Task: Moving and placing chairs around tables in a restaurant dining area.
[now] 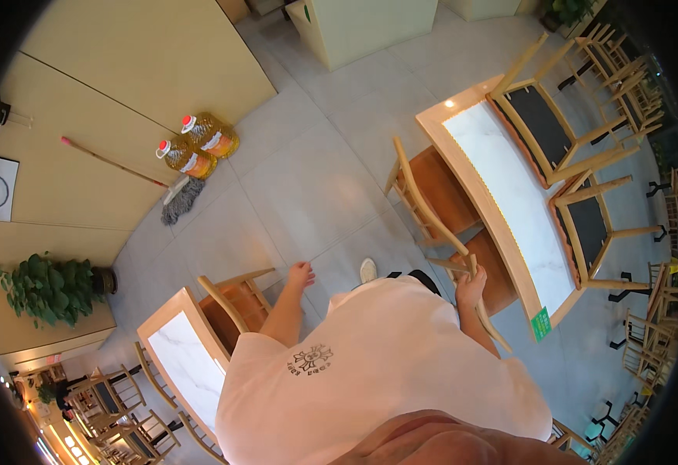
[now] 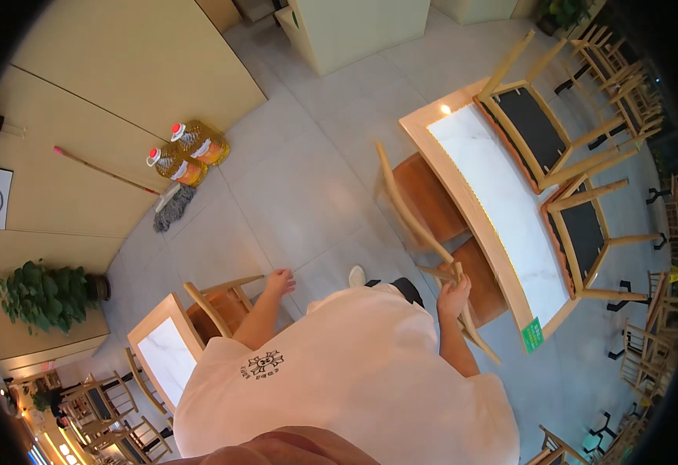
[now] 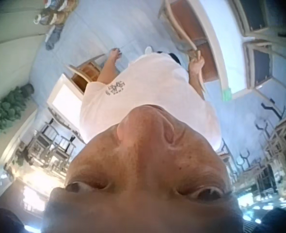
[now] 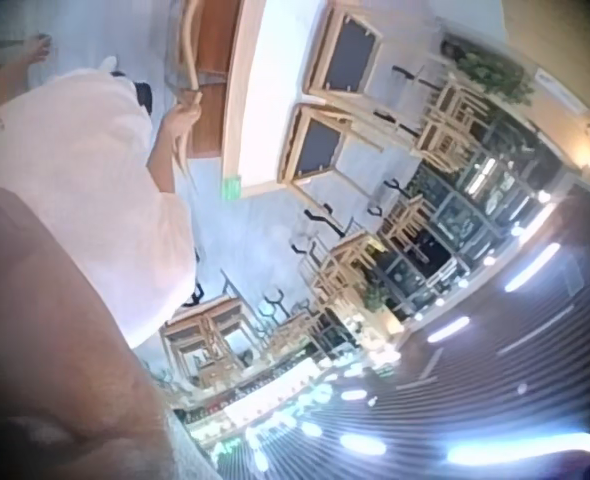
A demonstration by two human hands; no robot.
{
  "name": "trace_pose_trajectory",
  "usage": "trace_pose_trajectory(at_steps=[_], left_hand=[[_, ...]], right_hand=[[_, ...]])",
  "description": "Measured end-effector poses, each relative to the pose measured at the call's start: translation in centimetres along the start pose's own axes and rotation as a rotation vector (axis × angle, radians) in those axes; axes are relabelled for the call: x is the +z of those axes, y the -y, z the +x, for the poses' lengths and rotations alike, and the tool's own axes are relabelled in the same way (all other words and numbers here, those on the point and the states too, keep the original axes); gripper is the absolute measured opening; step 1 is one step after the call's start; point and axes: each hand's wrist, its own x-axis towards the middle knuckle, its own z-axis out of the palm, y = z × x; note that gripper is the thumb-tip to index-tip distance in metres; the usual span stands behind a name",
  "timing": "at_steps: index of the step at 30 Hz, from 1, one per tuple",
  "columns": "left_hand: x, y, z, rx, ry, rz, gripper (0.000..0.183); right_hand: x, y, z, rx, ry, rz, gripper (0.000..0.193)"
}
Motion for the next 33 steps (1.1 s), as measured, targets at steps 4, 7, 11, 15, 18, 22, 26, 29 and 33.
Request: trace_pose_trajectory(at_steps=[4,7,11,15,18,22,26,29,33], left_hand=[[-5.1,6.5,3.7,-0.094,-0.062,-0.058,0.025],[-10.7,17.9,9.2,0.109,0.083,0.435,0.02],[-6.3,12.9,3.9,-0.144,0.25,-0.121,0.018],[-4.3,10.4,3.1,0.125,0.069,0.11,0.023],[-4.2,3.6,3.4,0.017,0.046,0.456,0.022],[-9.0,7.1,10.7,0.511,-0.071,1.085,0.02],[-9.9,-7.8,11.4,0.205,0.113,0.556,0.019],[-10.6,-14.2,14.0,-0.105,0.029,-0.174,0.022],[-8.5,-24.0,15.6,-0.046,-0.101,-0.172,0.026]], right_hand=[[1.8,3.9,1.0,-0.15,0.028,-0.014,0.038],[2.1,8.1,2.7,-0.104,0.173,0.139,0.038],[5.0,10.8,4.8,-0.144,0.132,0.134,0.038],[8.8,15.2,8.3,-0.241,0.137,0.233,0.038],[11.8,18.5,11.3,-0.207,0.161,0.254,0.038],[14.9,22.7,15.3,-0.127,0.239,0.276,0.038],[18.5,24.7,18.8,-0.017,0.192,0.172,0.038],[20.6,24.4,20.7,0.115,0.245,0.136,0.036],[22.1,24.3,22.5,0.217,0.441,0.082,0.045]])
